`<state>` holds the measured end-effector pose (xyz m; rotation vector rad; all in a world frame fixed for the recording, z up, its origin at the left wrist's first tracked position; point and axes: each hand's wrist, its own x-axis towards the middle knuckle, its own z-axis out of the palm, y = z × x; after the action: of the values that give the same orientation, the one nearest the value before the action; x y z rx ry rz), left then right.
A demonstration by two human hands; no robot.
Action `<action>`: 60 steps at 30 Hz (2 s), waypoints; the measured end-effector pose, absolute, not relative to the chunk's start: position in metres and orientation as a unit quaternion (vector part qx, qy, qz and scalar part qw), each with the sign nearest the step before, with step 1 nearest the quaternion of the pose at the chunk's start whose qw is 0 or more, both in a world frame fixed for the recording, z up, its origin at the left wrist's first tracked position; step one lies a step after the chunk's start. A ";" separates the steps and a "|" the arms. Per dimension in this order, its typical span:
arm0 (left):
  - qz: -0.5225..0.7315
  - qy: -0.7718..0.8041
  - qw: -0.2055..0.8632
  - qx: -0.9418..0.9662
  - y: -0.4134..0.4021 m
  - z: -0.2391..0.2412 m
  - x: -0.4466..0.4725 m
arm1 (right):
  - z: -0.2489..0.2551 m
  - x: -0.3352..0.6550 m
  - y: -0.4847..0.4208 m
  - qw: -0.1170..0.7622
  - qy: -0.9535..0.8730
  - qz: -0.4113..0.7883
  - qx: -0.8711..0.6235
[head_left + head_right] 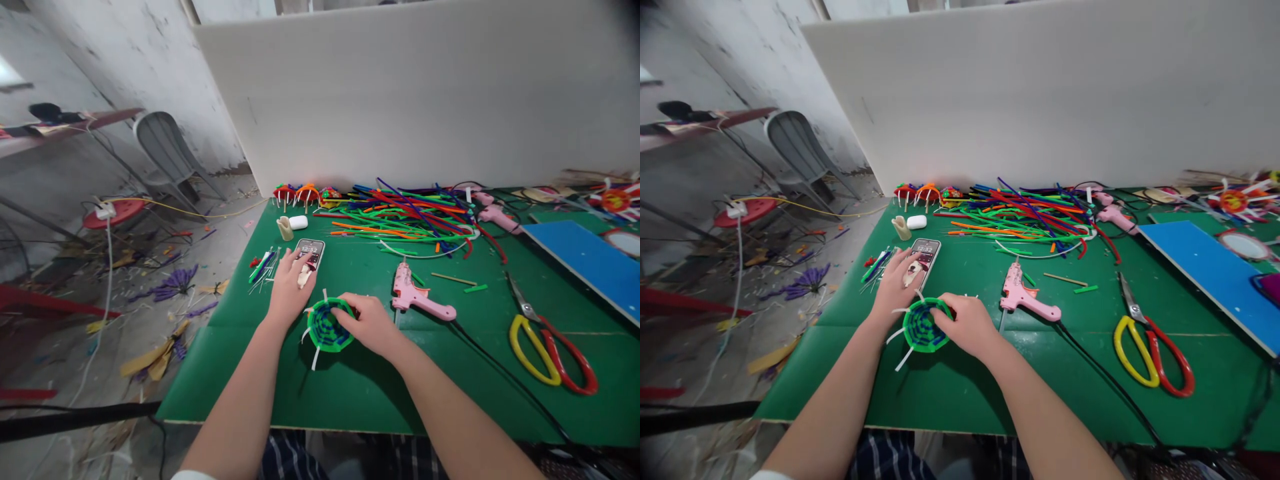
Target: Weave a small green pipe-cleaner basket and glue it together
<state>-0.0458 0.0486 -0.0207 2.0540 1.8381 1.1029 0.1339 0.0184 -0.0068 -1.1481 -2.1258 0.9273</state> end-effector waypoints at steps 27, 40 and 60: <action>0.336 0.460 0.618 0.542 0.003 0.004 -0.050 | -0.017 0.138 0.030 0.370 -0.714 0.311 -0.506; 0.249 0.659 -0.057 0.707 0.039 -0.029 -0.063 | -0.017 0.142 0.033 0.421 -0.687 0.281 -0.521; 0.268 0.677 -0.037 0.684 0.050 -0.029 -0.058 | -0.015 0.145 0.036 0.424 -0.688 0.281 -0.518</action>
<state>-0.0584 0.0504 -0.0290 2.2022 2.1782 0.8625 0.1446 0.0356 -0.0152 -1.2955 -1.7225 0.7027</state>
